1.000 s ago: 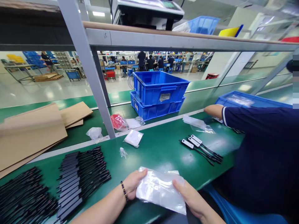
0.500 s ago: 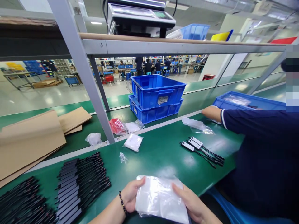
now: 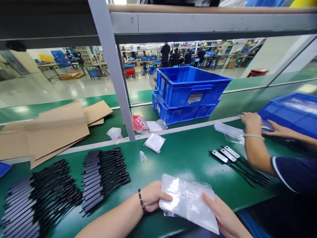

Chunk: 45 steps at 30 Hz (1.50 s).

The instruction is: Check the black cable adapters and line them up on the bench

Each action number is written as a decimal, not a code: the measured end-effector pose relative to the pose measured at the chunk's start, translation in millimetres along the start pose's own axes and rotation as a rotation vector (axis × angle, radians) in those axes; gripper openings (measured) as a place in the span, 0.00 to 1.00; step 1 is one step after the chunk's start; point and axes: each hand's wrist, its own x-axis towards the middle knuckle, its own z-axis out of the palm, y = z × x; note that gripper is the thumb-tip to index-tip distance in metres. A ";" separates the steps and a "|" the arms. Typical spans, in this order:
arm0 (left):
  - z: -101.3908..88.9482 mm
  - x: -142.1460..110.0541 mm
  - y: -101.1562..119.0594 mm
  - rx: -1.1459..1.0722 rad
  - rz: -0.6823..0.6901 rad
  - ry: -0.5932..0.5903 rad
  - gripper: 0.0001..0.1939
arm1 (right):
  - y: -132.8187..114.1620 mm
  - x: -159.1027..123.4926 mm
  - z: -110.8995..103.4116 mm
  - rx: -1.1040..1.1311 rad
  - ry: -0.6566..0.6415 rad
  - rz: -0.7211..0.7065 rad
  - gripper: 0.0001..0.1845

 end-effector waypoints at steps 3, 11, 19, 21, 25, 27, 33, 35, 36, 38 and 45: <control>0.6 1.9 -0.3 0.023 0.030 0.088 0.19 | 0.8 2.3 -0.8 -0.038 0.042 0.007 0.24; 4.3 6.0 5.2 0.107 0.039 0.197 0.17 | 1.4 -5.1 -3.5 -0.159 0.002 -0.036 0.25; 4.9 7.0 -8.5 -0.196 -0.058 -0.052 0.33 | -26.8 -24.9 14.4 -0.952 -0.009 -0.580 0.12; 16.6 4.2 -11.9 -0.293 0.026 -0.183 0.41 | -21.7 -24.8 18.6 -1.195 -0.011 -0.816 0.17; 31.9 6.1 -11.5 -0.437 0.186 -0.171 0.36 | 0.7 -16.1 17.4 -1.499 0.021 -1.185 0.25; 30.7 9.6 -11.1 -0.464 0.169 -0.095 0.27 | 13.0 -11.6 15.7 -1.478 0.097 -1.232 0.27; 22.6 10.8 -14.1 -0.435 0.225 0.047 0.18 | 49.4 -0.2 25.5 -0.540 0.358 -0.711 0.33; 22.6 9.2 -15.0 -0.432 0.242 0.070 0.18 | 58.4 1.7 30.5 -0.167 0.283 -0.424 0.32; 22.8 8.6 -15.5 -0.432 0.250 0.087 0.18 | 61.8 1.9 32.5 -0.021 0.232 -0.322 0.32; 23.1 7.7 -16.6 -0.429 0.257 0.118 0.18 | 66.5 0.6 35.8 0.175 0.136 -0.211 0.37; 25.0 3.5 -16.9 -0.446 0.260 0.186 0.20 | 66.4 -4.6 50.4 0.158 0.084 -0.264 0.32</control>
